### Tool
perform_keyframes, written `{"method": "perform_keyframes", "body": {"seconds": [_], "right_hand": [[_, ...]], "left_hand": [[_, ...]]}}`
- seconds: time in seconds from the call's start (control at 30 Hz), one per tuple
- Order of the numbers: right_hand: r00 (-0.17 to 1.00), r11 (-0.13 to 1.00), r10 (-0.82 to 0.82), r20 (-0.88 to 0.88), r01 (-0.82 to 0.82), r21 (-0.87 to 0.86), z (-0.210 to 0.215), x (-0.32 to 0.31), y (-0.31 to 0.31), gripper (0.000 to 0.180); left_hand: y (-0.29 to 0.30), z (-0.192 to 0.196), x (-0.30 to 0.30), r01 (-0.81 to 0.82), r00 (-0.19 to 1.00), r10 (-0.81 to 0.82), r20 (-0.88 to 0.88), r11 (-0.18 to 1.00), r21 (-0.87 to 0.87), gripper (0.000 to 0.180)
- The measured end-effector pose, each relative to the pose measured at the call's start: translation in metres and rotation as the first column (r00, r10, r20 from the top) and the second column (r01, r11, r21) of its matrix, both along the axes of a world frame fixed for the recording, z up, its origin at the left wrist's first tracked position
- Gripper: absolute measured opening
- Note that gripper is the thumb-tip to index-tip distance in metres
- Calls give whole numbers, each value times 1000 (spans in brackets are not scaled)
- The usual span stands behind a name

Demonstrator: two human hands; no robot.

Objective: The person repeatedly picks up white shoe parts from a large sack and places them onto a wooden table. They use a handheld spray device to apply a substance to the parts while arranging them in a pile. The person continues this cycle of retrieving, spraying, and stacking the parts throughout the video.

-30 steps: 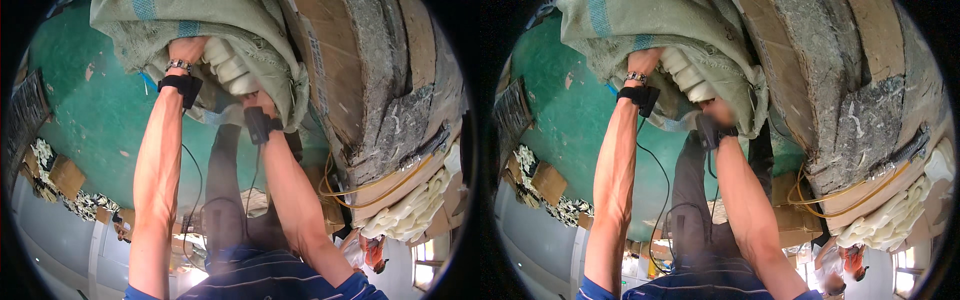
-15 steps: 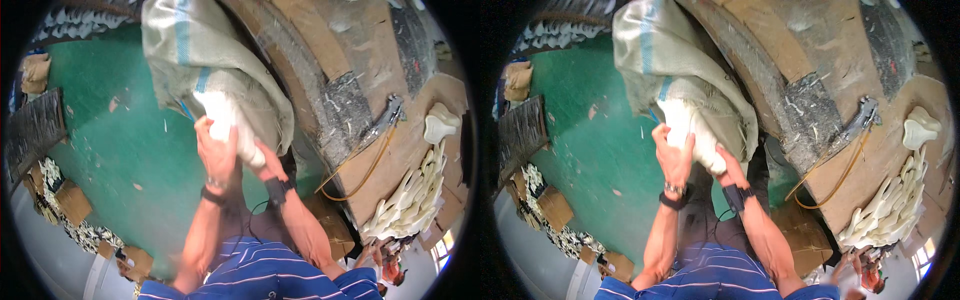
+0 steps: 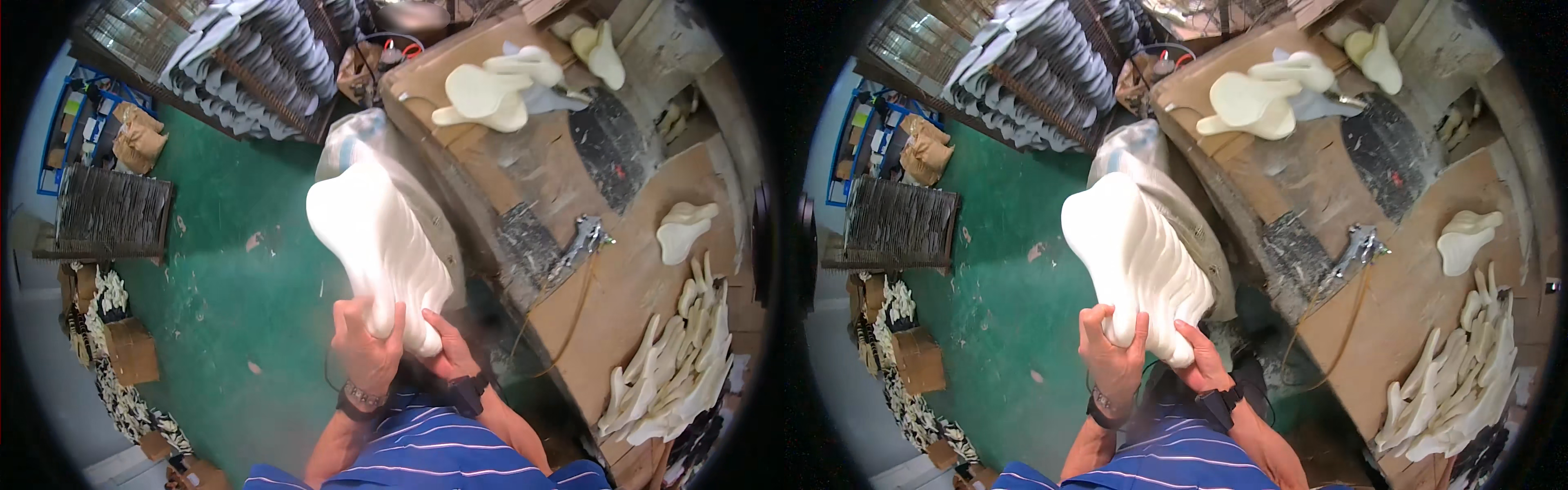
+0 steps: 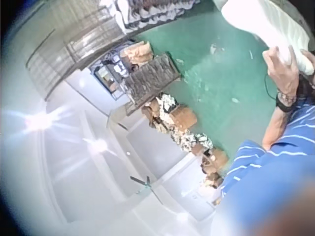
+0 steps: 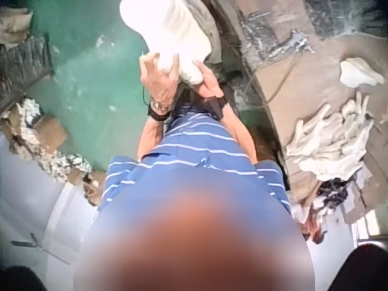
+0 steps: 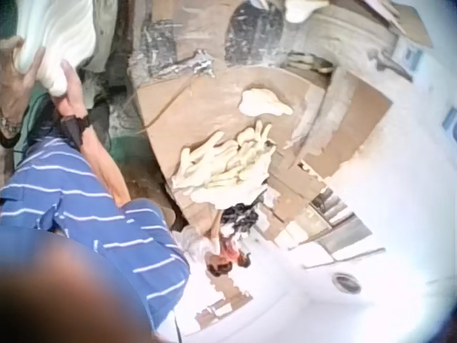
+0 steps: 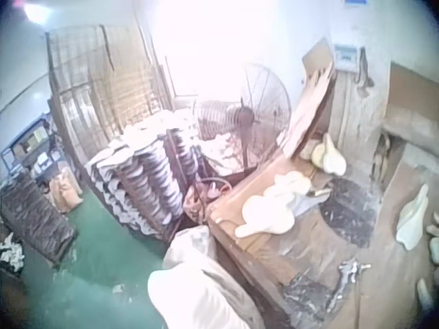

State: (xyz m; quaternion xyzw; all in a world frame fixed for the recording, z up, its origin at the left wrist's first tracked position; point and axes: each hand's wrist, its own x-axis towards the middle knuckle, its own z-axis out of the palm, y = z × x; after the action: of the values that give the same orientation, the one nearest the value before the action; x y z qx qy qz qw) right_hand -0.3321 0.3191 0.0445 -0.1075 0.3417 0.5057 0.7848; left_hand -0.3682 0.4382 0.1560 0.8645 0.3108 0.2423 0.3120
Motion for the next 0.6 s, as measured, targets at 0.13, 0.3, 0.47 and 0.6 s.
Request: {"method": "perform_keyframes", "body": {"seconds": [0.13, 0.3, 0.47, 0.6], "right_hand": [[991, 995, -99, 85, 99, 7, 29, 13, -61, 48], [948, 961, -233, 217, 259, -100, 68, 21, -163, 46], [872, 826, -268, 410, 427, -367, 90, 10, -277, 53], [855, 727, -114, 506, 419, -544, 62, 8, -351, 55]], "left_hand": [[-59, 34, 11, 122, 988, -128, 88, 990, 67, 46], [-149, 52, 37, 289, 939, -289, 186, 957, 30, 51], [-236, 45, 66, 449, 892, -417, 172, 863, -231, 49], [-289, -1, 102, 502, 858, -501, 115, 769, -395, 55]]}}
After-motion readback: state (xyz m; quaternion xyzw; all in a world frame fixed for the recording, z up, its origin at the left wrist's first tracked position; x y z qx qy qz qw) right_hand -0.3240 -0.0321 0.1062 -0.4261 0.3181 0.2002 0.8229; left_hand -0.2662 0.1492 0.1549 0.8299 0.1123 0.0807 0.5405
